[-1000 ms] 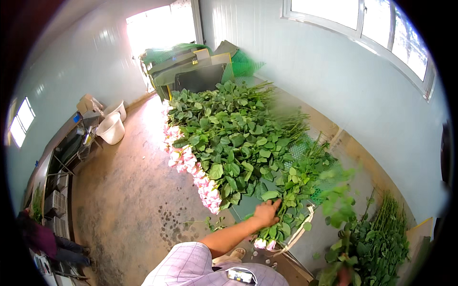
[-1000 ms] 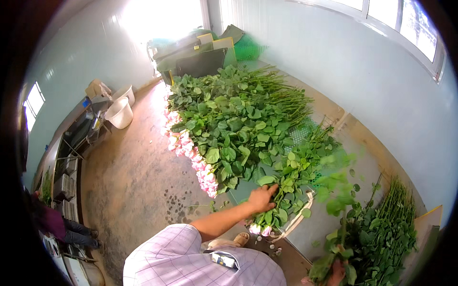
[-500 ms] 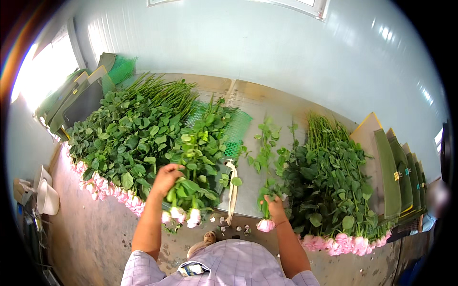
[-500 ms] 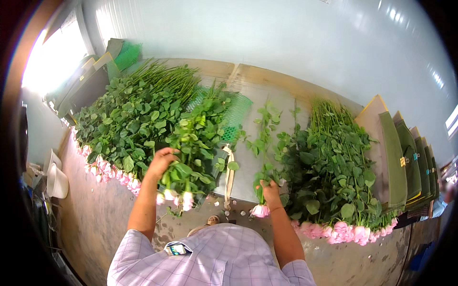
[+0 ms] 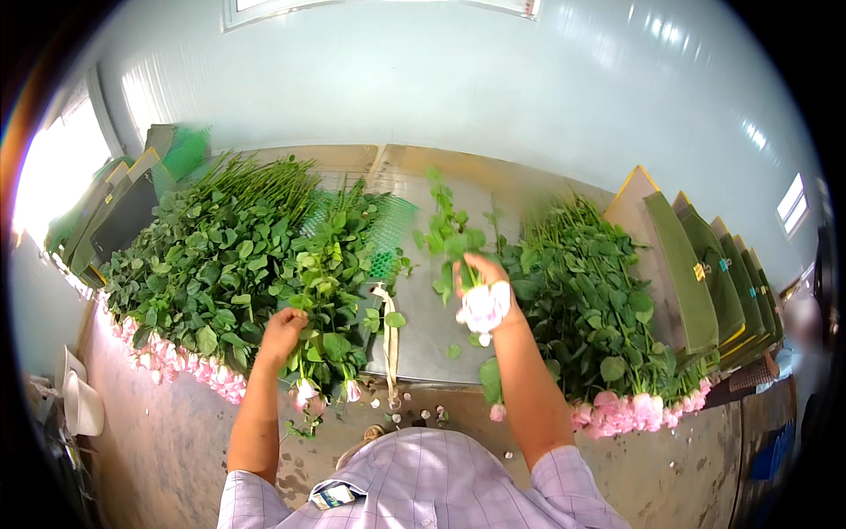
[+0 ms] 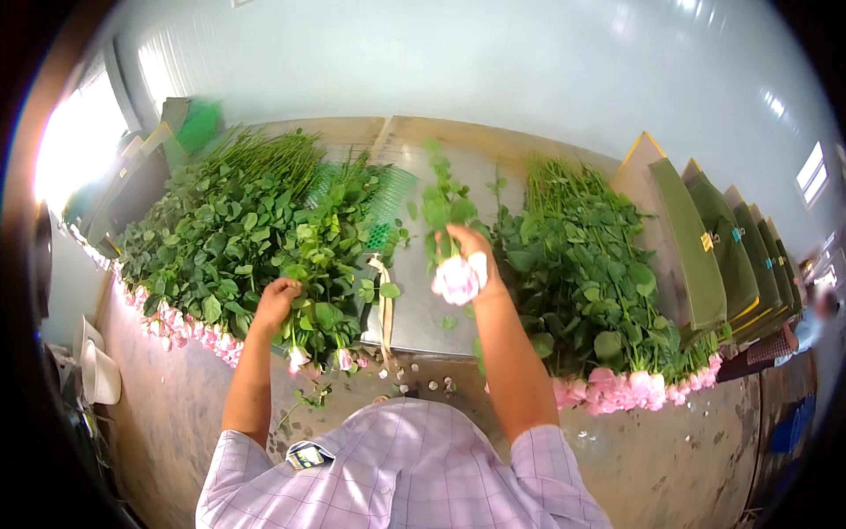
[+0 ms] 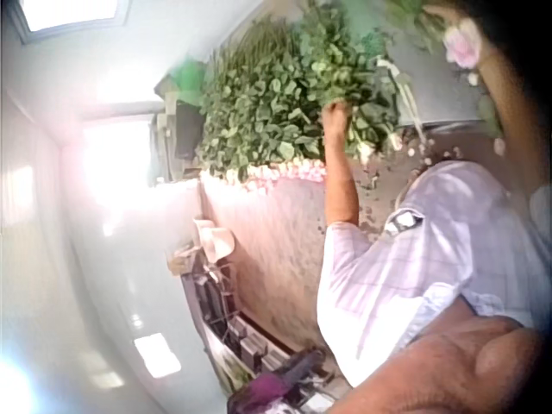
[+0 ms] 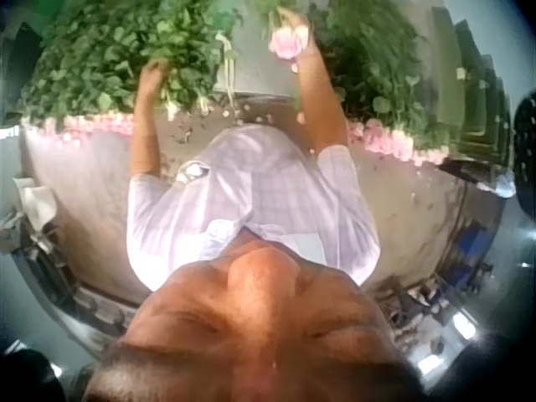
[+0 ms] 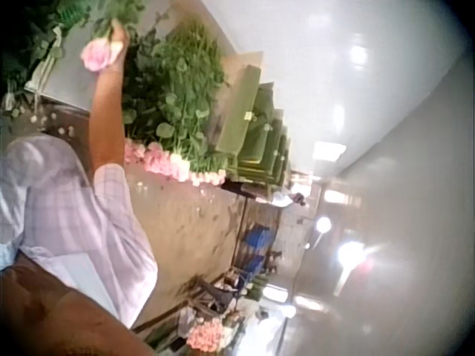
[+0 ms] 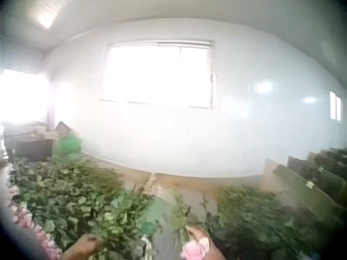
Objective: The person sorts pink roses on a table, removing leaves and arranging the stems into bundles. The person repeatedly picks up roses, strips foliage, and places the cleaned stems into a growing pile.
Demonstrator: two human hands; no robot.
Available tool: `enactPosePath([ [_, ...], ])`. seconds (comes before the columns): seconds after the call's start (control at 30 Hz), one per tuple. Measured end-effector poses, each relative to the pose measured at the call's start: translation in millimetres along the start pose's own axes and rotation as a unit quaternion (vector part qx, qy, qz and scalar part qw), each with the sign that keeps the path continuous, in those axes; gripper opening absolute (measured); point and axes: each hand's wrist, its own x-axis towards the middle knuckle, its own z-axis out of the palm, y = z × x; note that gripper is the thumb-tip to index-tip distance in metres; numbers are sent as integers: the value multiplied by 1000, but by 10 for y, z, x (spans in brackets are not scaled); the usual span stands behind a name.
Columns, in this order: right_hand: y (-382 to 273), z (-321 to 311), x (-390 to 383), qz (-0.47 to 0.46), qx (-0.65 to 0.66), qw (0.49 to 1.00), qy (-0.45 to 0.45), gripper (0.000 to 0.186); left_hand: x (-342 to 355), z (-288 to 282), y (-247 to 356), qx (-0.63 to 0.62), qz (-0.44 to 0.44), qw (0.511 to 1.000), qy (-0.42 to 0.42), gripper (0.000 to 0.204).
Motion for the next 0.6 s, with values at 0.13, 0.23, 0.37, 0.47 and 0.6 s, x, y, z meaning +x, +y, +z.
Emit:
enactPosePath([
  [0.13,-249,32,99,7,93,996,-11,23,-162,-4,331,-182,-42,982,-30,12],
  [0.23,-276,-39,137,-7,105,993,-50,23,-151,-168,329,-262,-43,963,-52,19],
  [0.37,-376,-241,73,-54,97,992,-60,23,-206,67,487,-207,-73,974,-46,20],
  [0.47,-474,4,-106,-58,119,989,-67,23,-40,3,-48,-85,14,996,-7,24],
  [0.6,-611,-131,-352,-217,-48,975,-6,21,-177,482,116,255,99,960,62,30],
])
